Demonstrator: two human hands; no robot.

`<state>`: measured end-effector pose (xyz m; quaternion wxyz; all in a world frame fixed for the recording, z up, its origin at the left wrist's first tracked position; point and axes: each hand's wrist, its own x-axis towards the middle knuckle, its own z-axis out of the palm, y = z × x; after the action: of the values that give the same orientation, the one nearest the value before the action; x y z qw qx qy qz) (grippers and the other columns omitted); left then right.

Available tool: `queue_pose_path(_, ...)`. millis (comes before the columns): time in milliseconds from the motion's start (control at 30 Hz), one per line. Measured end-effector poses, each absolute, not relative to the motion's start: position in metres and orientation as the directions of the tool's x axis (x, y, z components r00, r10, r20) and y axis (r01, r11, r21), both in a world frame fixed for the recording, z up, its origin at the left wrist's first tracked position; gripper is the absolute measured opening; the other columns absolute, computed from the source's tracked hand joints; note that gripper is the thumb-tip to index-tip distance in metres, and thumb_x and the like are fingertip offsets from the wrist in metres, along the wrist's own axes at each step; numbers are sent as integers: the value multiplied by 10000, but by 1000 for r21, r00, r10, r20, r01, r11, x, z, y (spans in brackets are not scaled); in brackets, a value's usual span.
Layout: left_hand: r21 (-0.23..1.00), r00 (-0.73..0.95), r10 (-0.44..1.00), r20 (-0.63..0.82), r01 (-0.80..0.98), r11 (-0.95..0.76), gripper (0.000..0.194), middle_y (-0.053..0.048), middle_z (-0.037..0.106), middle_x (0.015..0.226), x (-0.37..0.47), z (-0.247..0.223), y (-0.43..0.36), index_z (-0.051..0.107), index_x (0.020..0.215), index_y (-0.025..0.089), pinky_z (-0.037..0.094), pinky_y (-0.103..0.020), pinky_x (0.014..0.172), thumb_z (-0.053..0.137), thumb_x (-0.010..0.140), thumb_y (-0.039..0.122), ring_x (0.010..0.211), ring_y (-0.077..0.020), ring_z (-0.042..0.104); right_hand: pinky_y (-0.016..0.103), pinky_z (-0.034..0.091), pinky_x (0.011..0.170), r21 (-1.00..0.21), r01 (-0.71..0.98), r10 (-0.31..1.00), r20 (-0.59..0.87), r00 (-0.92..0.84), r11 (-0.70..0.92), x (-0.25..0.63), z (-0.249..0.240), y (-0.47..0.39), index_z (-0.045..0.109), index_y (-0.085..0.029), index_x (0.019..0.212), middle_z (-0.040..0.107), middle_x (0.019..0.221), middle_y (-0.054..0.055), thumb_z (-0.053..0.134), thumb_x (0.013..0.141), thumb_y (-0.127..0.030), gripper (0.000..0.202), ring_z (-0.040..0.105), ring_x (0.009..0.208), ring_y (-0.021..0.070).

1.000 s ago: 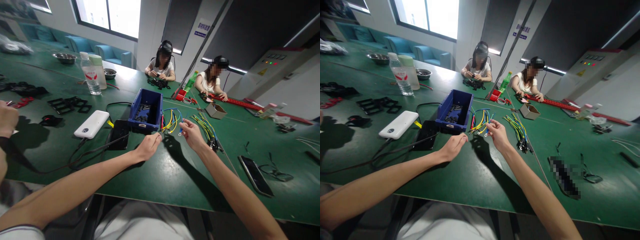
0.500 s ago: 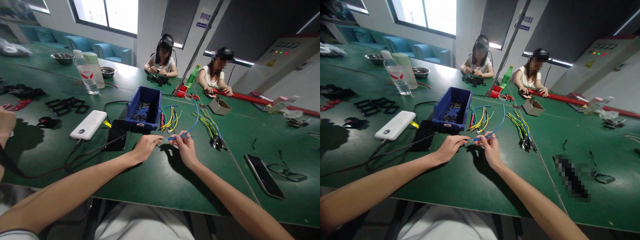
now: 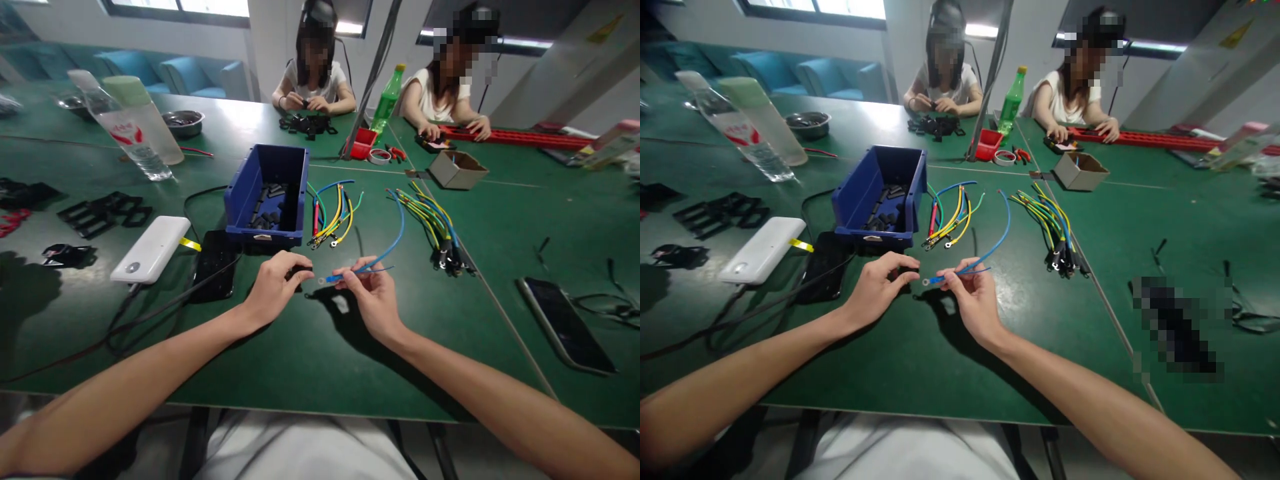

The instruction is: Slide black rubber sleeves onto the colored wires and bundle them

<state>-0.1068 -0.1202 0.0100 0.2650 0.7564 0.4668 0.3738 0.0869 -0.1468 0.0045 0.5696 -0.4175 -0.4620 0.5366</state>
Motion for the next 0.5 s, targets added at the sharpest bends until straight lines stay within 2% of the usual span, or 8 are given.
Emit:
queue_pose_path(167, 741, 232, 881, 413, 478, -473, 114, -47, 643, 925, -107, 9, -118, 726, 867, 192, 462, -301, 825, 704, 780, 264, 905, -173, 601, 256, 562, 672, -959, -255, 992, 107, 63, 119, 87, 6, -147, 500, -226, 818, 711, 843, -22, 714, 773, -264, 222, 685, 693, 120)
queue_pose_path(500, 783, 222, 887, 405, 416, -462, 158, -40, 641, 834, -106, 6, -118, 752, 853, 188, 457, -249, 635, 760, 718, 268, 762, -144, 599, 243, 579, 699, -952, -278, 992, 121, 46, 129, 88, 5, -146, 537, -212, 788, 723, 856, -12, 737, 752, -221, 203, 696, 707, 114)
